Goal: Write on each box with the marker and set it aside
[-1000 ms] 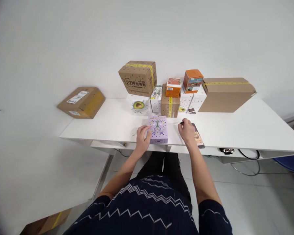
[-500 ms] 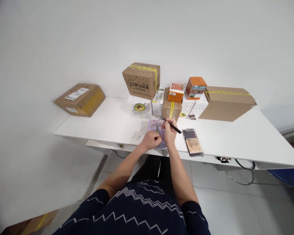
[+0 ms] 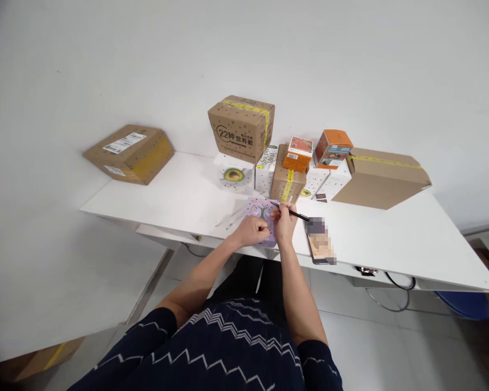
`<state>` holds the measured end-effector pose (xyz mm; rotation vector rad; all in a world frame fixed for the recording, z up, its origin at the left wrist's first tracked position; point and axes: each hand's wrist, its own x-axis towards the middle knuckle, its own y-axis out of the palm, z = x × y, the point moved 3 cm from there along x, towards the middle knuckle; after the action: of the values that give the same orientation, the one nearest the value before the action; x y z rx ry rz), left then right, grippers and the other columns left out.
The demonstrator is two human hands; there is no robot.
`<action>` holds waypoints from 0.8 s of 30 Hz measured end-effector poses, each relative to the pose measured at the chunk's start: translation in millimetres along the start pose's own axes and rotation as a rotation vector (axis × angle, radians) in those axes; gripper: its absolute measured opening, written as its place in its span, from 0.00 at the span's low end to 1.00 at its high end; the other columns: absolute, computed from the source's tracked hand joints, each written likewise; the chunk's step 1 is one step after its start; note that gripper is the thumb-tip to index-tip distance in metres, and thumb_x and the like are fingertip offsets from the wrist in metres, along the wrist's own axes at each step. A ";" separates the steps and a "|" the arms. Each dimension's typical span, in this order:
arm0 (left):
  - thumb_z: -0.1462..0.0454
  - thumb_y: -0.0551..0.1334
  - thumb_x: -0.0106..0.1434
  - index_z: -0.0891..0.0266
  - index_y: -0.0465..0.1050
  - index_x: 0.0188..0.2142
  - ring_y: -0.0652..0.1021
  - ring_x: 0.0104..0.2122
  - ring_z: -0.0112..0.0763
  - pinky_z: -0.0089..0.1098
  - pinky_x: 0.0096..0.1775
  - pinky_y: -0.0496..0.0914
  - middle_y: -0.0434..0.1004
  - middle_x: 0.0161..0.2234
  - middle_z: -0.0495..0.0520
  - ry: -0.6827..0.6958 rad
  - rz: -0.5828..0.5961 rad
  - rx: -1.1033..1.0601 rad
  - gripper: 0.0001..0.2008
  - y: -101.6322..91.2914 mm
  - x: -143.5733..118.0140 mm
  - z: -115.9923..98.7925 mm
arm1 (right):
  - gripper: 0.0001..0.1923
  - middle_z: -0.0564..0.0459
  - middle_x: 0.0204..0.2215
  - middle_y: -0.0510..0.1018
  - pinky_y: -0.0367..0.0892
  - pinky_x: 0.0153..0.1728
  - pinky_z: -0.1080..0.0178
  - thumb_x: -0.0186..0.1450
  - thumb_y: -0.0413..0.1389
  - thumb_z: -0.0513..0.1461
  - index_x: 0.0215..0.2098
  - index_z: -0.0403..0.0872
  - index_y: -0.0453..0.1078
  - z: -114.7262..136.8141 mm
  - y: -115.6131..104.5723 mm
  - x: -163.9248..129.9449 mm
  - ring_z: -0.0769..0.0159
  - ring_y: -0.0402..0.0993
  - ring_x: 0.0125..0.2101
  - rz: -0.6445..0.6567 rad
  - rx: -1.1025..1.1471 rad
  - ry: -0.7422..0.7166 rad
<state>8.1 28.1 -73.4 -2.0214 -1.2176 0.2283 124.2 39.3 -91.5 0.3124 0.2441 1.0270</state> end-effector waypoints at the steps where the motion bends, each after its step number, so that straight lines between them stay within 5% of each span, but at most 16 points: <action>1: 0.66 0.54 0.48 0.61 0.46 0.14 0.53 0.18 0.21 0.29 0.24 0.47 0.46 0.13 0.43 -0.003 0.005 0.003 0.14 0.0 0.2 0.0 | 0.09 0.62 0.18 0.69 0.58 0.19 0.68 0.54 0.54 0.44 0.31 0.49 0.61 -0.4 -0.1 0.2 0.71 0.64 0.17 0.012 -0.008 -0.008; 13: 0.65 0.53 0.49 0.61 0.47 0.13 0.56 0.17 0.21 0.28 0.23 0.49 0.50 0.13 0.44 0.035 -0.045 0.015 0.15 2.0 -3.5 1.0 | 0.10 0.60 0.22 0.70 0.64 0.24 0.65 0.56 0.53 0.43 0.35 0.47 0.65 6.6 8.8 -4.8 0.69 0.67 0.21 0.167 -0.378 -0.144; 18: 0.66 0.54 0.49 0.62 0.47 0.13 0.56 0.17 0.21 0.29 0.24 0.50 0.54 0.13 0.44 0.061 -0.065 0.066 0.14 4.1 -4.4 1.0 | 0.11 0.59 0.18 0.69 0.62 0.26 0.65 0.60 0.51 0.46 0.31 0.46 0.66 10.9 5.1 -2.0 0.68 0.66 0.21 0.082 -0.629 -0.263; 24: 0.67 0.54 0.50 0.62 0.52 0.12 0.58 0.18 0.23 0.29 0.24 0.51 0.59 0.14 0.46 0.081 -0.060 0.183 0.13 4.1 -5.6 -2.4 | 0.10 0.59 0.19 0.69 0.61 0.26 0.66 0.61 0.50 0.45 0.30 0.47 0.65 8.0 -2.9 -2.0 0.69 0.65 0.21 -0.048 -0.608 -0.304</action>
<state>9.1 21.2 -75.7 -1.8172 -1.1613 0.2185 128.2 35.0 -85.0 -0.0919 -0.3335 0.9439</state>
